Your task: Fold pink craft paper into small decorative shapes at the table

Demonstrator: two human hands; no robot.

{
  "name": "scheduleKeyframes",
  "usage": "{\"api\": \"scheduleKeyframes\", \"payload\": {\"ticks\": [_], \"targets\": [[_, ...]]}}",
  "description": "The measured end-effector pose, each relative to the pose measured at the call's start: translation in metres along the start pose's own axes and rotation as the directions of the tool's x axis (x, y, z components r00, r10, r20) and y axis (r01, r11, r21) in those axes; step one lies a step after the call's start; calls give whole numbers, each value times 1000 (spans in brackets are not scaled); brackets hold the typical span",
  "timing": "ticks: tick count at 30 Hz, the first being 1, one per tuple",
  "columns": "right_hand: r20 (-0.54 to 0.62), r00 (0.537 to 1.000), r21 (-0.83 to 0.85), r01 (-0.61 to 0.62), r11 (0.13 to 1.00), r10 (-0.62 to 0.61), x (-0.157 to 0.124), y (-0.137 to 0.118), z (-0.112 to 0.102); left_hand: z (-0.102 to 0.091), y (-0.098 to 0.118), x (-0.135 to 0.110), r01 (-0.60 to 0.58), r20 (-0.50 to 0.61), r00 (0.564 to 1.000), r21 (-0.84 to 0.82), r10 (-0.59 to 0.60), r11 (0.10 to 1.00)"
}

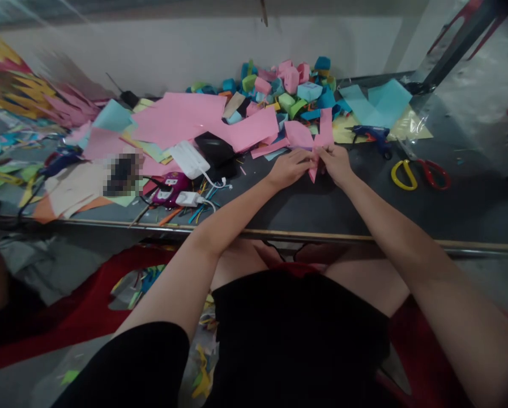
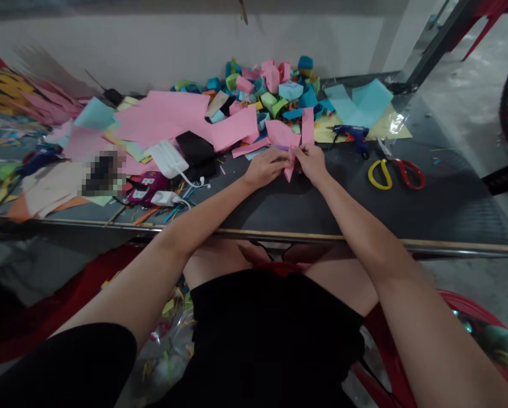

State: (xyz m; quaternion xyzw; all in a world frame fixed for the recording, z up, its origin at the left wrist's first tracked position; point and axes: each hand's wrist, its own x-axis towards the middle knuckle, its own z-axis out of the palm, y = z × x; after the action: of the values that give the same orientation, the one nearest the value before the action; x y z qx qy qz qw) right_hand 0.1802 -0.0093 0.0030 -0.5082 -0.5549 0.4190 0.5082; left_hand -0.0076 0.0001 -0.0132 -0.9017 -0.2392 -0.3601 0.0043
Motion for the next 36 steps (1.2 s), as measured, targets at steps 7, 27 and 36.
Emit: {"api": "scheduleKeyframes", "payload": {"ticks": [7,27,36], "targets": [[55,998,8,-23,1000,23,-4,-8,4,-7,2,-8,3,-49,999,32,-2,999],[18,997,87,-70,994,68,2,-2,5,-7,-6,-9,37,-169,985,4,-36,999],[53,994,37,-94,995,92,0,-5,9,-5,-6,-6,51,-127,991,-2,-51,999]]}}
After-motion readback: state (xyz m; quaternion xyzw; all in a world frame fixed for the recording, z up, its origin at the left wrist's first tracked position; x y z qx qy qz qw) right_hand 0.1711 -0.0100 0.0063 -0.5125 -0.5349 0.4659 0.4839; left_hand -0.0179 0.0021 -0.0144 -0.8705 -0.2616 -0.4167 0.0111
